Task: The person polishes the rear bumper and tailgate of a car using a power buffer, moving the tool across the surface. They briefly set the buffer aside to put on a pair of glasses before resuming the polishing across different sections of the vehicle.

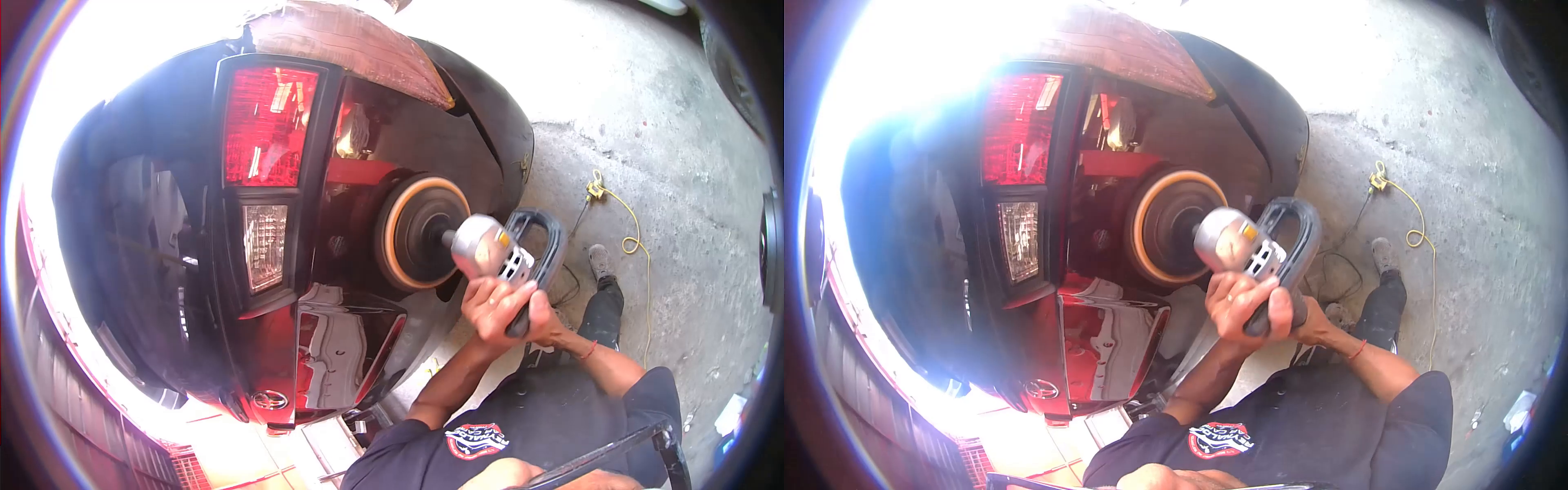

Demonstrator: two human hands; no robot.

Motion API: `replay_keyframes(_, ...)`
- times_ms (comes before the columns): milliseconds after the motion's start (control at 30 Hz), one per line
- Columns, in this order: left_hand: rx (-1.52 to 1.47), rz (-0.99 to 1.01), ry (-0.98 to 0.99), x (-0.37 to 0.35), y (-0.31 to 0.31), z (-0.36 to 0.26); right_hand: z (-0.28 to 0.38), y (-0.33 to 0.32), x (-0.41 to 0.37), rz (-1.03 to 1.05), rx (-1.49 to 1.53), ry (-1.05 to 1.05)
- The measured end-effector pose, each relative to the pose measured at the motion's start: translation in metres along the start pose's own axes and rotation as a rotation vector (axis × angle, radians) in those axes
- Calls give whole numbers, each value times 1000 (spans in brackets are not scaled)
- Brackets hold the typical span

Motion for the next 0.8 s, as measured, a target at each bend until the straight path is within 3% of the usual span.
replay_keyframes(167, -5, -82, 5, 48, 18, 10, 63, -17, 1, -82, -41, -83)
replay_keyframes(267, 39, -87, -20, 56, 18, 5, 79, -24, -9, -8, -57, -106)
replay_keyframes(400, -44, -77, -119, 55, 15, 2, 87, -37, -30, 103, -28, 71)
replay_keyframes(467, -39, -73, -150, 47, 16, -6, 80, -53, -44, 245, -100, 305)
replay_keyframes(533, -108, -160, -209, 36, 15, -14, 116, -66, -60, 293, -171, 254)
replay_keyframes(600, -118, -196, -229, 34, 13, -24, 141, -73, -74, 580, -301, 474)
replay_keyframes(667, -160, -217, -191, 36, 11, -38, 150, -81, -85, 535, -259, 446)
replay_keyframes(800, -169, -352, -97, 58, -2, -68, 168, -75, -77, 177, -168, 68)
Point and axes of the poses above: each hand's wrist, its own x-axis towards the middle knuckle, its own y-axis out of the palm, z = x × y, the point moved 4 cm from there along x, towards the middle knuckle, and after that the axes turned 9 degrees about y, right-handed, at the moved point
